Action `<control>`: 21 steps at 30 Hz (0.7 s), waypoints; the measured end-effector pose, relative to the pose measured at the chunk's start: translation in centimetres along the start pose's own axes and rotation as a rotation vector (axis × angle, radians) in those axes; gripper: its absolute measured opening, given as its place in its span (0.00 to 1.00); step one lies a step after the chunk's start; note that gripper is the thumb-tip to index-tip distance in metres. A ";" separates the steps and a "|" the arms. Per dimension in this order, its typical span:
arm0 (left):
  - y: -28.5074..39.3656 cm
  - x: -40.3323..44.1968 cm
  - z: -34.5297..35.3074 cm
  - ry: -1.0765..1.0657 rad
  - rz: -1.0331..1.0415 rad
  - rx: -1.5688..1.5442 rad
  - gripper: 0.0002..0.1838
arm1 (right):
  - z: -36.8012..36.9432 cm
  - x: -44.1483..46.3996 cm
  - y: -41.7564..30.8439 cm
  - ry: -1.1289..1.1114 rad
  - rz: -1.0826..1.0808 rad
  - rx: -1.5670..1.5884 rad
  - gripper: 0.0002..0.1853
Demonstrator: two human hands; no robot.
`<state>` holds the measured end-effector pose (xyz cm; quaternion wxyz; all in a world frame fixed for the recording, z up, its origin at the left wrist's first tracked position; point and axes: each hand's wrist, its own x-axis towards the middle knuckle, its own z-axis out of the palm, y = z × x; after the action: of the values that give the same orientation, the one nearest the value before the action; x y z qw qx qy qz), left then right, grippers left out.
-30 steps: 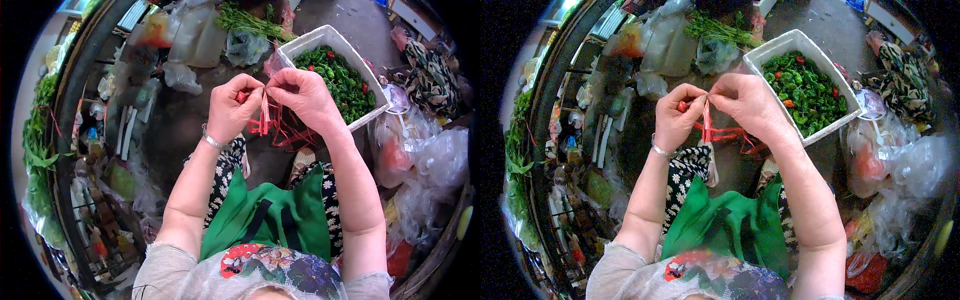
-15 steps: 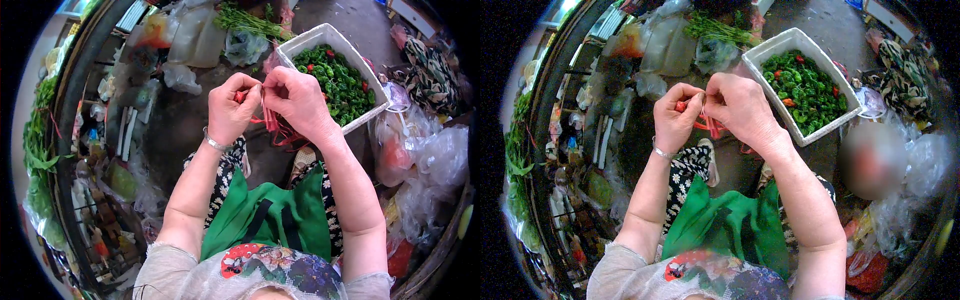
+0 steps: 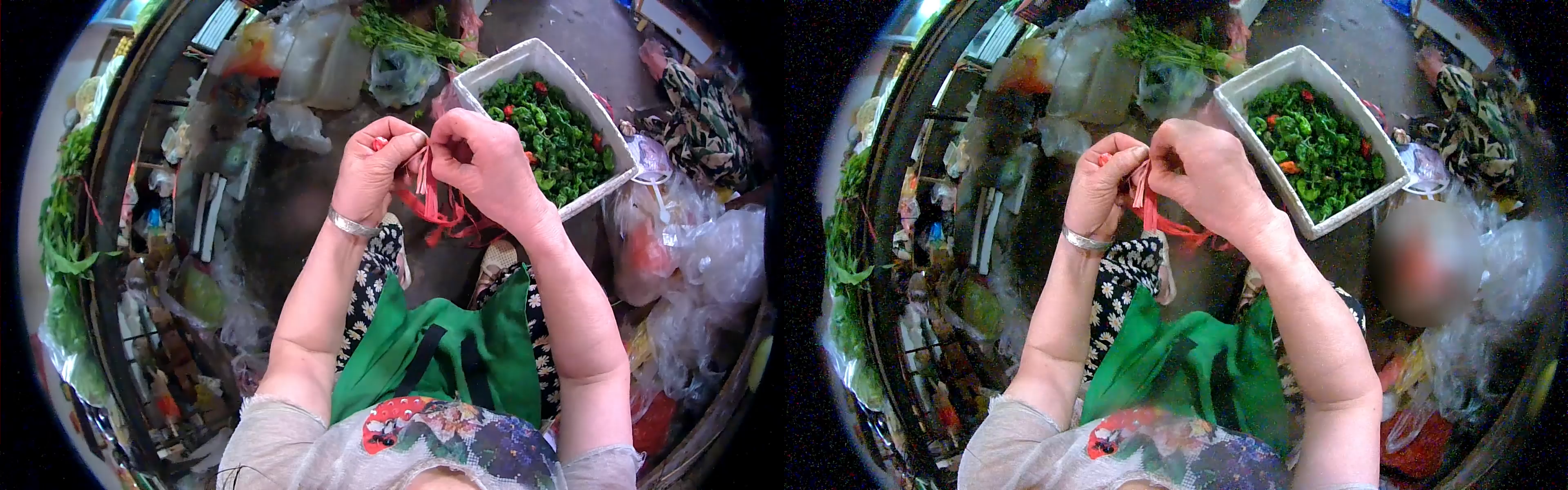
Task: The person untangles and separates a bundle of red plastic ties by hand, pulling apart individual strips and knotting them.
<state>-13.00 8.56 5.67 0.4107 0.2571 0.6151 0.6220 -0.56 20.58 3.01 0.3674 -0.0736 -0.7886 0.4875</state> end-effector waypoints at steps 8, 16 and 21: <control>0.0 -0.6 0.9 -0.032 0.070 -0.023 0.07 | -0.4 0.0 -0.2 -0.009 0.202 0.244 0.06; 0.6 -0.5 0.0 -0.078 0.159 0.197 0.05 | -1.6 0.4 -0.3 -0.142 0.295 0.267 0.07; 0.9 -1.0 -0.5 -0.127 0.268 0.580 0.05 | -2.1 0.3 -0.1 -0.233 0.298 0.254 0.08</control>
<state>-13.09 7.51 6.73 0.2724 0.4802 0.7006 0.4520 0.61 22.19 3.78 0.2042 -0.0857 -0.7383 0.6371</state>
